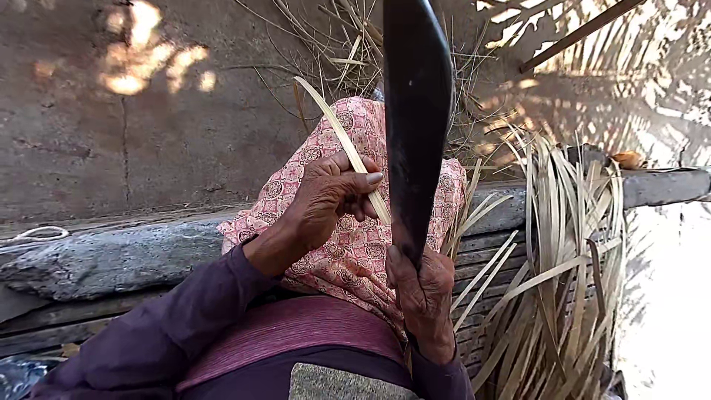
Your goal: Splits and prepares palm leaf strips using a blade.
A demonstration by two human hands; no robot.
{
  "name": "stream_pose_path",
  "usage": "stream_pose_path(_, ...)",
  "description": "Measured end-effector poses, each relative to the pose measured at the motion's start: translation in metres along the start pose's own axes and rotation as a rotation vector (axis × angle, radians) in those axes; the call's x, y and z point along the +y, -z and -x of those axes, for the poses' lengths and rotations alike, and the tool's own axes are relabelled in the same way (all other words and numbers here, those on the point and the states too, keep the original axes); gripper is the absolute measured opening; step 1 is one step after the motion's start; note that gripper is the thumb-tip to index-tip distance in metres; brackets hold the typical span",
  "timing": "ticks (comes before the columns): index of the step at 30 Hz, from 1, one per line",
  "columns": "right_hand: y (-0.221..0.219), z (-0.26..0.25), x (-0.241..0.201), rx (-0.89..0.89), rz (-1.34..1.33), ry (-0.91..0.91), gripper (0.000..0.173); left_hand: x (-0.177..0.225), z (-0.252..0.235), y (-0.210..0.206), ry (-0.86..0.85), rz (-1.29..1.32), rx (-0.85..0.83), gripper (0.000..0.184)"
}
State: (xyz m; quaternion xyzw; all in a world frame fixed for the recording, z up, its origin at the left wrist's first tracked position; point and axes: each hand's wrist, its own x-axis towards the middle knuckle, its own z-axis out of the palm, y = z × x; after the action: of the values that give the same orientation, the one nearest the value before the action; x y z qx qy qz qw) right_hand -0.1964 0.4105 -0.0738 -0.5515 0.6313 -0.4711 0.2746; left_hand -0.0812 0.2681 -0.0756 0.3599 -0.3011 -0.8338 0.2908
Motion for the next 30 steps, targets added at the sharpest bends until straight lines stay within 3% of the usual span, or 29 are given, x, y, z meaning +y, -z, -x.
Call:
stream_pose_path(12, 0.002, 0.002, 0.001, -0.015, -0.033, -0.010, 0.034, -0.003, 0.000, 0.001, 0.009, 0.000, -0.006, 0.022)
stream_pose_path(25, 0.004, -0.002, 0.001, -0.024, 0.289, 0.123, 0.032, -0.013, 0.001, 0.004, 0.136, 0.035, 0.014, 0.021)
stream_pose_path(30, 0.001, -0.002, 0.002, -0.006, 0.348, 0.143, 0.034, -0.027, 0.008, 0.020, 0.058, 0.006, -0.170, 0.014)
